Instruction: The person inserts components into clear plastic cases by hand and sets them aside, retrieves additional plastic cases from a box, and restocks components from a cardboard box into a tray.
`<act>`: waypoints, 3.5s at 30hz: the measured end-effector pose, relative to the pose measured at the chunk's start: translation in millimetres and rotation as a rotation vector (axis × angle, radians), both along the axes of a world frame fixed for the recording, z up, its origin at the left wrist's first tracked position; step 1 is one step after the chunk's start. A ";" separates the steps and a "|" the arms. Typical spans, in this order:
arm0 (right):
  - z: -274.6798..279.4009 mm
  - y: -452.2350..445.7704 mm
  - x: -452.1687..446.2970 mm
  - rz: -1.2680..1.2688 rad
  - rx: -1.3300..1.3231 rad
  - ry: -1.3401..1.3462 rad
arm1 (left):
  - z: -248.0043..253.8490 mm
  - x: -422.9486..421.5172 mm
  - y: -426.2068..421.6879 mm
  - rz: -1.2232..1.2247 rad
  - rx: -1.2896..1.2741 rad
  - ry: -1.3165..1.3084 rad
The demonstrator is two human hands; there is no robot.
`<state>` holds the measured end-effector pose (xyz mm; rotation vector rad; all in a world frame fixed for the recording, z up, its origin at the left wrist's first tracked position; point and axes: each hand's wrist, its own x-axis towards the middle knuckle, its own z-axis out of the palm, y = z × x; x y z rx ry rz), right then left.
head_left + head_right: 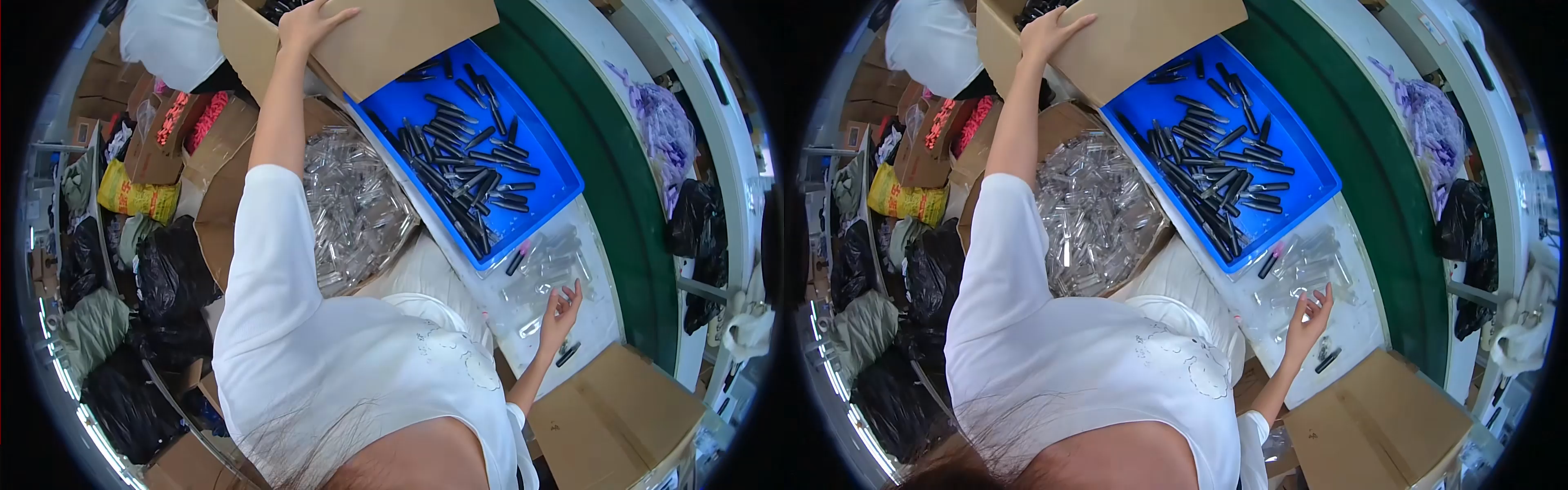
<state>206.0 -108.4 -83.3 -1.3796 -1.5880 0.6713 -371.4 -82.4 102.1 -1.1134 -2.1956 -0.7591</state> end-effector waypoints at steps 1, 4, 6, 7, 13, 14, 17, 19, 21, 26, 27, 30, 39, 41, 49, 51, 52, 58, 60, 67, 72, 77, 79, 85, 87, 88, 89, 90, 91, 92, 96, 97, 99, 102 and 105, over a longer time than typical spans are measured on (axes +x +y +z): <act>-2.6 -2.6 4.2 0.000 0.009 -0.019 | 2.2 5.8 -0.4 -0.012 0.055 0.035; -9.9 -13.0 5.3 0.021 0.014 0.038 | 3.1 -7.3 -4.4 -0.010 0.049 0.037; -17.1 -17.2 13.7 0.007 -0.009 0.048 | 2.4 -6.8 -3.7 -0.008 0.060 0.065; -20.0 -19.2 18.3 -0.003 -0.034 0.056 | 1.8 -5.2 -4.2 -0.002 0.070 0.091; -21.5 -9.9 30.4 -0.015 -0.063 0.061 | -4.5 -7.3 -4.5 -0.007 0.085 0.097; -20.8 -6.1 30.6 0.005 -0.035 0.068 | -2.3 -5.2 -3.1 -0.007 0.094 0.095; -10.9 -2.7 28.4 0.009 -0.005 0.044 | 2.3 -2.4 -1.5 -0.017 0.111 0.120; -9.8 -9.6 28.1 -0.008 0.013 0.072 | 5.9 -4.8 0.7 -0.022 0.083 0.106; -11.2 -15.4 36.3 -0.025 0.031 0.100 | 6.1 -12.1 1.8 -0.027 0.054 0.092; -13.5 -24.0 60.5 -0.117 0.036 0.122 | -5.8 -36.6 3.2 -0.026 -0.122 -0.103; -9.7 -26.1 60.7 -0.138 0.043 0.115 | -5.6 -38.8 3.4 -0.031 -0.118 -0.095; 5.9 -29.4 51.5 -0.158 0.069 0.132 | -0.1 -40.1 2.9 -0.047 -0.093 -0.217; 67.8 24.8 12.0 0.004 0.148 0.051 | 5.4 -48.6 -1.2 -0.171 -0.169 -0.130; 116.0 53.7 -25.1 0.112 0.235 -0.013 | 12.4 -68.0 -5.0 -0.514 -0.317 -0.345; 332.9 161.3 -348.7 1.031 0.851 -0.195 | 103.6 -235.4 26.1 -0.171 -0.284 -0.698; 355.4 189.6 -457.6 1.103 0.781 -0.164 | 84.7 -309.8 61.3 -0.037 0.023 -0.931; 367.0 201.4 -511.7 1.129 0.637 -0.181 | 55.5 -355.2 82.6 0.034 0.123 -0.977; 350.3 341.4 -729.8 0.608 -0.028 -0.742 | -70.8 -370.1 125.5 0.592 0.200 -0.774; 282.0 421.8 -743.7 0.526 -0.009 -0.804 | -54.6 -341.1 136.1 0.619 0.175 -0.860; 201.5 442.5 -724.8 0.628 -0.559 -0.626 | -53.6 -333.8 137.5 0.460 0.039 -1.027; 226.7 367.1 -729.8 0.902 -0.768 -0.512 | -75.1 -299.6 157.7 -0.079 0.362 -1.246; 227.5 348.4 -734.5 1.025 -0.808 -0.306 | -89.2 -284.9 213.6 -0.460 0.620 -1.470; 243.1 345.3 -732.7 1.038 -0.794 -0.243 | -24.8 -254.8 205.4 -0.498 0.617 -1.612; 295.1 342.0 -738.3 1.209 -0.833 0.114 | 71.7 -246.6 197.1 -0.364 0.730 -1.416; 309.4 340.8 -746.2 1.272 -0.834 0.321 | 52.3 -305.3 225.6 -0.660 0.630 -1.412; 322.9 336.9 -741.4 1.310 -0.811 0.340 | 60.0 -305.6 225.0 -0.749 0.697 -1.447; 334.6 332.5 -735.2 1.315 -0.775 0.299 | 76.9 -305.9 218.3 -0.804 0.622 -1.380; 340.5 327.1 -729.9 1.350 -0.627 0.307 | 103.3 -278.1 200.0 -0.852 0.658 -1.381; 344.4 319.4 -723.7 1.377 -0.484 0.318 | 113.6 -273.5 194.6 -0.886 0.679 -1.441; 353.3 311.4 -714.7 1.398 -0.482 0.357 | 130.5 -252.5 180.2 -0.875 0.741 -1.388; 415.8 249.7 -647.4 1.429 -0.272 0.465 | 169.5 -185.4 126.1 -0.995 0.809 -1.253; 427.7 225.7 -622.1 1.391 -0.230 0.518 | 178.3 -165.3 111.3 -1.038 0.822 -1.224; 444.0 183.9 -567.6 1.404 -0.291 0.585 | 190.7 -121.0 82.5 -1.122 0.832 -1.175; 442.4 185.3 -516.8 1.485 -0.037 0.561 | 198.0 -55.9 52.6 -1.299 0.833 -1.144; 377.8 202.9 -428.6 1.101 -0.096 0.745 | 175.3 5.1 47.3 -1.533 0.717 -1.153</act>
